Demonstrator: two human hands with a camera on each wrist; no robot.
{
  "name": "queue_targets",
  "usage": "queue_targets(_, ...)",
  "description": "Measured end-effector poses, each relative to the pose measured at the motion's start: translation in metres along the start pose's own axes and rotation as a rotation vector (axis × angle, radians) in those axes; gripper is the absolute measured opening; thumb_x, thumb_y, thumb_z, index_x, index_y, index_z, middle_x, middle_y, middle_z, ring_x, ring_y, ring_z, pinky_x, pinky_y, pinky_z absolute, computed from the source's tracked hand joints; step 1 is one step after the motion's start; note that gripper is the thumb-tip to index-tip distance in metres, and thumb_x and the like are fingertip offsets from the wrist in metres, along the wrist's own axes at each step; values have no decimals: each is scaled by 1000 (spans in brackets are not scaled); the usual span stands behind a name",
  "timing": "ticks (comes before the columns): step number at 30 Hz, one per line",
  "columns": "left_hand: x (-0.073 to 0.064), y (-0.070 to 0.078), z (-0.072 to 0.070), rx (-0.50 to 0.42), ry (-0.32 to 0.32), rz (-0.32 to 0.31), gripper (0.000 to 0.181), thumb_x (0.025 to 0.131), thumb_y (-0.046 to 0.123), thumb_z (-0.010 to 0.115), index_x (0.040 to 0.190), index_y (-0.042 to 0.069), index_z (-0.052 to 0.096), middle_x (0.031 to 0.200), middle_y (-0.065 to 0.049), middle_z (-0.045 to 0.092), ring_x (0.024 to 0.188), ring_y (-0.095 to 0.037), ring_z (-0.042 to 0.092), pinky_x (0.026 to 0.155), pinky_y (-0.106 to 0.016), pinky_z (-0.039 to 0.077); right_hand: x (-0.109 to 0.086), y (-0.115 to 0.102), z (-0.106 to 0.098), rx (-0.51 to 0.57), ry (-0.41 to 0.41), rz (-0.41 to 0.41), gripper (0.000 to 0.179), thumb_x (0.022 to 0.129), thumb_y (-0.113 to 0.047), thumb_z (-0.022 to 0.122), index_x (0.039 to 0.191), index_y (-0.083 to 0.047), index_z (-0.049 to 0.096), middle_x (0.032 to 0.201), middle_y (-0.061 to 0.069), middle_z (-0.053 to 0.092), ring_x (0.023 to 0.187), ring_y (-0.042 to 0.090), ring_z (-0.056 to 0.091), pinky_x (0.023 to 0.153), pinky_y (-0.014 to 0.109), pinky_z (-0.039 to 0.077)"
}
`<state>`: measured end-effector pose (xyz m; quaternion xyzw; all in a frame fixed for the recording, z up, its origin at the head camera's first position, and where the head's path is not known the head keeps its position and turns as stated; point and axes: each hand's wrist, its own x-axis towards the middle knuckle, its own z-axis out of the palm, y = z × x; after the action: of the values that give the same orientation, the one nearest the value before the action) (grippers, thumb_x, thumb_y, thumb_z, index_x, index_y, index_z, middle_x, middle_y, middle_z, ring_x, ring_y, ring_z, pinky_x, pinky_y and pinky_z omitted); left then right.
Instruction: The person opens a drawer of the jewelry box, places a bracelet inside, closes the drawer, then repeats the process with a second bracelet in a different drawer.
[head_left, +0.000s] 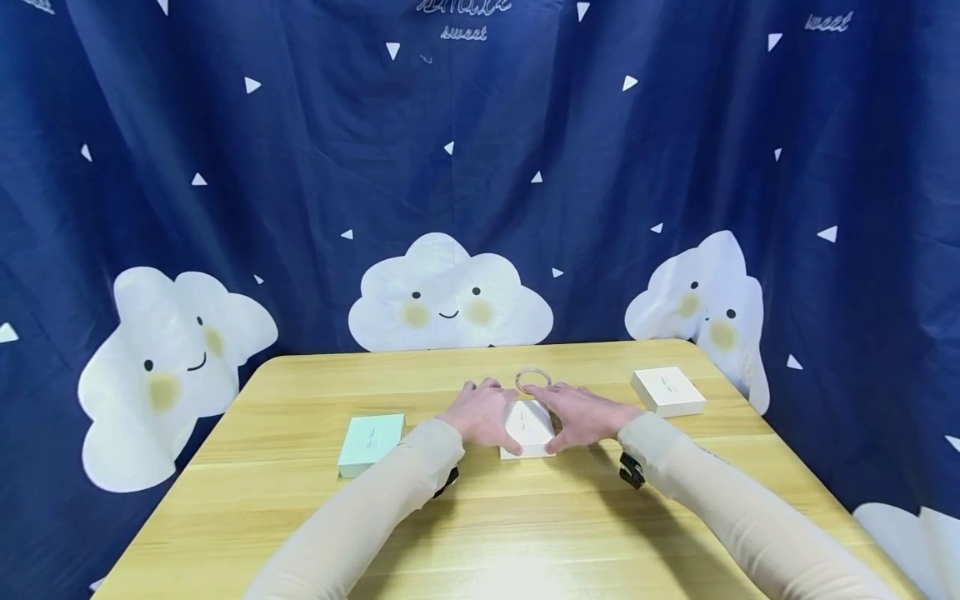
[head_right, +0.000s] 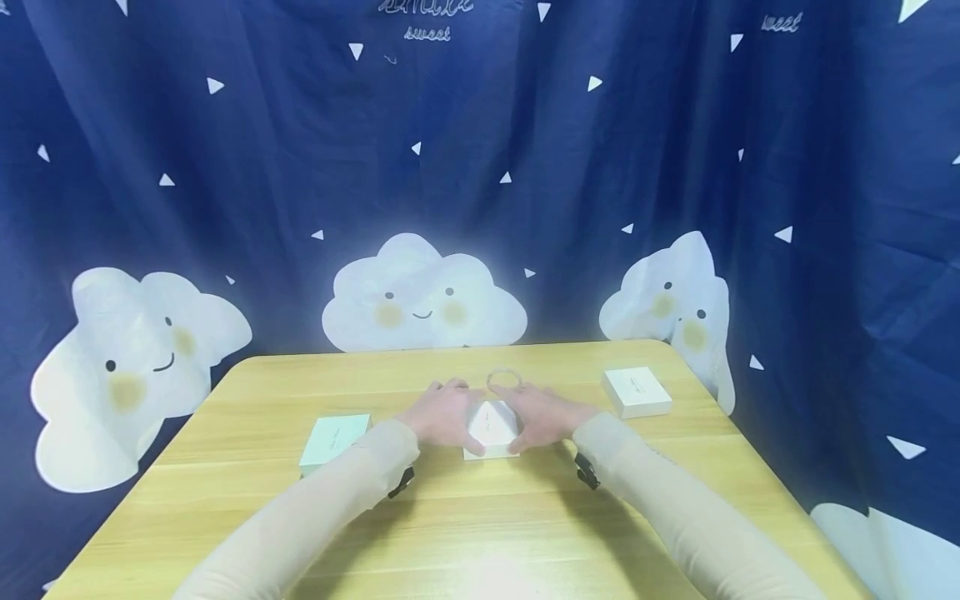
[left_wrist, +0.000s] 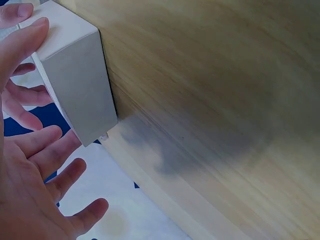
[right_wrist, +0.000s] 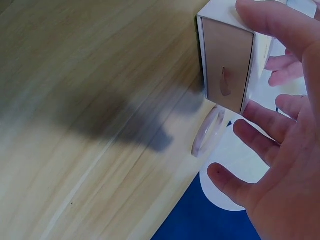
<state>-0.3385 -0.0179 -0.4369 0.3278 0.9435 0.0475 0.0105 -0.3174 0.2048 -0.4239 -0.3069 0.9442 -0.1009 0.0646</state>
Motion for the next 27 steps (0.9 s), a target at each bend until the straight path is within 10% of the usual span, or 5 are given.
queue_targets(16,-10,-16,-10,13,0,-10,96,65,67,80,144,17,56,135,2,64,130,-22,47,102,-50,40,12,-9,-3,0,-8,4,106,77,-48,84,161,-21,26,165,3,30,151,33,28,113,66,31)
queue_targets(27,-29,-35,-19,-30,-7,-37,98,63,65,82,144,17,56,134,2,65,129,-23,47,102,-51,38,27,-29,-4,-14,11,-61,103,78,-50,83,160,-18,31,155,5,48,141,28,42,113,59,34)
